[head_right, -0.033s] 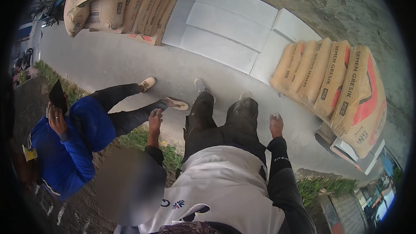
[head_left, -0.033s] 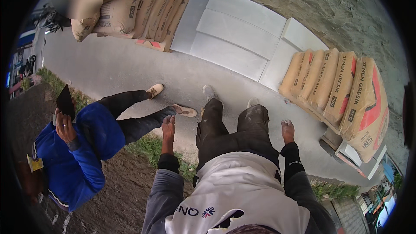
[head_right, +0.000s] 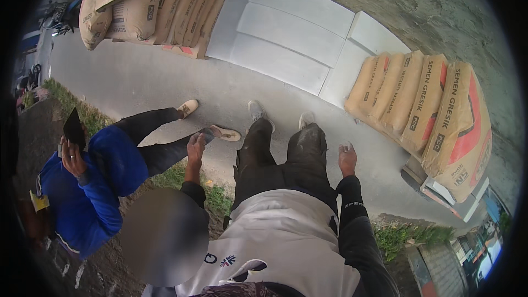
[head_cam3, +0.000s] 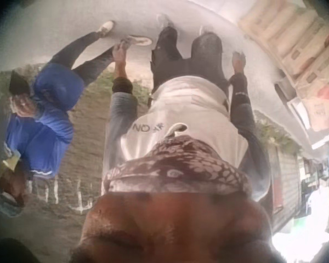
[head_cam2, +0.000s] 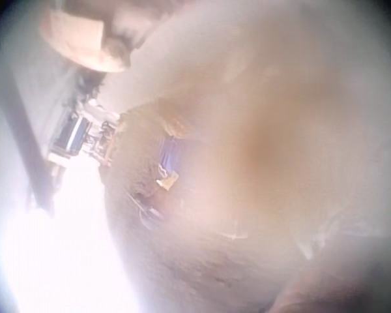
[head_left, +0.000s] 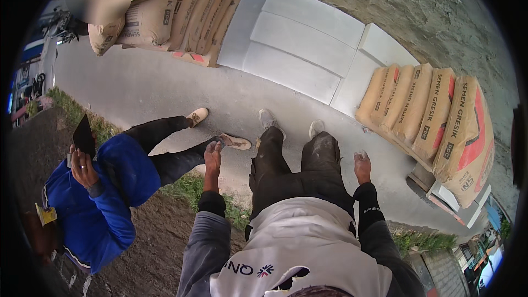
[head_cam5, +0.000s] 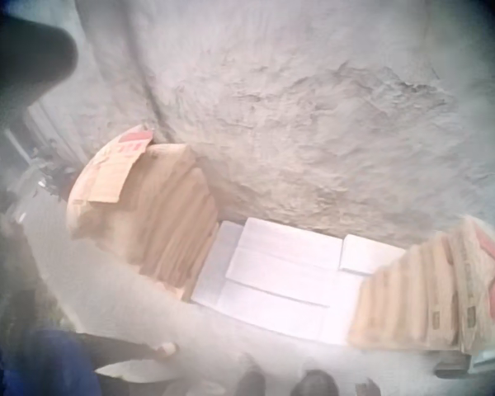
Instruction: The person repeatedly picks up white rectangular tiles from a stack on the ground and places them onto a wheelbarrow. The person handles the tiles one at a time, stacking them in the wheelbarrow next to cement bags.
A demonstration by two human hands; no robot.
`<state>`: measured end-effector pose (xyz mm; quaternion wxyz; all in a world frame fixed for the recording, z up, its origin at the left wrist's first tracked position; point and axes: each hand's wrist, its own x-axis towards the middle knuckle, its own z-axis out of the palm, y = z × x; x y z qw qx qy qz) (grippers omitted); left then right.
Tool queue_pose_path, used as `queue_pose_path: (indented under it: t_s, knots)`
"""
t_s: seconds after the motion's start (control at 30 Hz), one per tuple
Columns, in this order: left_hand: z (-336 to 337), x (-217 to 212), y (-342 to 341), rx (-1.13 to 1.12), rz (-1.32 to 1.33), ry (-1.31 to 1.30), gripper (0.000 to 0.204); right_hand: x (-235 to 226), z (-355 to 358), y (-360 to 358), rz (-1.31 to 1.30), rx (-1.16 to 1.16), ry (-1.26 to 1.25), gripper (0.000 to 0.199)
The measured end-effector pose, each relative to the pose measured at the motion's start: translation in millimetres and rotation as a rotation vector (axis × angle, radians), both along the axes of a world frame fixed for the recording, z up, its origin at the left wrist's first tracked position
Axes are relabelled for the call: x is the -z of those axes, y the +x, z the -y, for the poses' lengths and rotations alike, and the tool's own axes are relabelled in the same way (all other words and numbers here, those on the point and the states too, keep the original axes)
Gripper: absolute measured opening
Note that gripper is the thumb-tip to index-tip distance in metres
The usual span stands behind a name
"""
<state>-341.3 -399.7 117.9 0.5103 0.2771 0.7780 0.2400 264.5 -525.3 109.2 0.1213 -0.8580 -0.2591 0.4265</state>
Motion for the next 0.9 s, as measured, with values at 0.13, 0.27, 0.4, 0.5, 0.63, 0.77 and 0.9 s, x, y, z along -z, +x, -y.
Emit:
queue_pose_path:
  t_s: [0.13, 0.27, 0.4, 0.5, 0.63, 0.77, 0.9]
  knots:
    - [-128, 42, 30, 0.126, -0.053, -0.071, 0.06, 19, -52, -91, -0.06, -0.016, 0.024, 0.053]
    - [-198, 135, 49, 0.26, -0.09, -0.039, 0.072, 44, -136, -173, -0.528, 0.073, -0.095, 0.051]
    - [-242, 212, 94, 0.386, -0.169, -0.062, 0.08, 99, -135, -215, -0.61, 0.073, -0.08, 0.052]
    - [-284, 265, 119, 0.465, -0.207, -0.115, 0.089, 135, -130, -223, -0.64, 0.093, -0.17, 0.049]
    - [-332, 365, 100, 0.473, -0.284, 0.007, 0.095, 157, -127, -229, -0.701, 0.208, -0.243, 0.049]
    - [-378, 374, 154, 0.483, -0.284, -0.043, 0.093, 175, -120, -213, -0.67, 0.327, -0.269, 0.05]
    - [-375, 435, 128, 0.434, -0.232, 0.001, 0.092, 193, -127, -205, -0.683, 0.381, -0.285, 0.051]
